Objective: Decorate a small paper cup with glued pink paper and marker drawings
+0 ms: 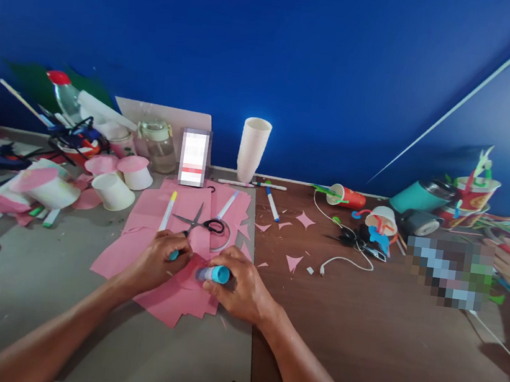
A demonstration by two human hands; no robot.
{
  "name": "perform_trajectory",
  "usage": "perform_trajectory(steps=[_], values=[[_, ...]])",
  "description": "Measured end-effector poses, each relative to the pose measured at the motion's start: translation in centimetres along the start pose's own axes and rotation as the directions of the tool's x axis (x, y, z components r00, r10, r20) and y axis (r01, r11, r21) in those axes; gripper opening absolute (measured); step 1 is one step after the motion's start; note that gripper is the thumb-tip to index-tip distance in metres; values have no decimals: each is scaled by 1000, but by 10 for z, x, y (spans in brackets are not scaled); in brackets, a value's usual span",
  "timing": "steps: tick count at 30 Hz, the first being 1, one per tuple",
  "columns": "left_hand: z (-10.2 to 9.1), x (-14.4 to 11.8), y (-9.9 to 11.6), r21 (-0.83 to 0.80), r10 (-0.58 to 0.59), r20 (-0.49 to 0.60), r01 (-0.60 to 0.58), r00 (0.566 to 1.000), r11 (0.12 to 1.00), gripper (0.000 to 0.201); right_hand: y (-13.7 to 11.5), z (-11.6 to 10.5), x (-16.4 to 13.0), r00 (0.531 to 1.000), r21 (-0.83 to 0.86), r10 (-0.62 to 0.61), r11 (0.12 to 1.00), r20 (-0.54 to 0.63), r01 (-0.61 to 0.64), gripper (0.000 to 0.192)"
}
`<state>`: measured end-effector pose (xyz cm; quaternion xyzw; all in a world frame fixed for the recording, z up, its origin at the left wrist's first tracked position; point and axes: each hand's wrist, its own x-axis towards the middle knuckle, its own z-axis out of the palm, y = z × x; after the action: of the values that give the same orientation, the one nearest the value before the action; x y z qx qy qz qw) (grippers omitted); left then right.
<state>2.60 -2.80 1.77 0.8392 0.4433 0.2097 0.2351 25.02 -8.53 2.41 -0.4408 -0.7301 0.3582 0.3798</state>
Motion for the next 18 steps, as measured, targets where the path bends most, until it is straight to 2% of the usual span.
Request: perform_trajectory(steps=[4,7,10,14,18], values=[[0,0,1,-54,-26,-101,21,995,998,22,6,1,-2,987,30,9,1000,-163,-4,27],[0,1,2,-89,-48,-152,34,987,995,25,8,1,-3,973,80,67,996,-219,-50,30],[0,2,2,-107,-77,-181,58,980,993,24,6,1,-2,967,124,123,987,-223,-97,37],[4,2,2,-102,-73,-196,54,978,993,21,4,1,-1,963,125,228,970,-147,-210,43],[4,2,0,-95,-69,-181,52,981,994,23,5,0,-1,960,116,240,968,-147,-224,40]])
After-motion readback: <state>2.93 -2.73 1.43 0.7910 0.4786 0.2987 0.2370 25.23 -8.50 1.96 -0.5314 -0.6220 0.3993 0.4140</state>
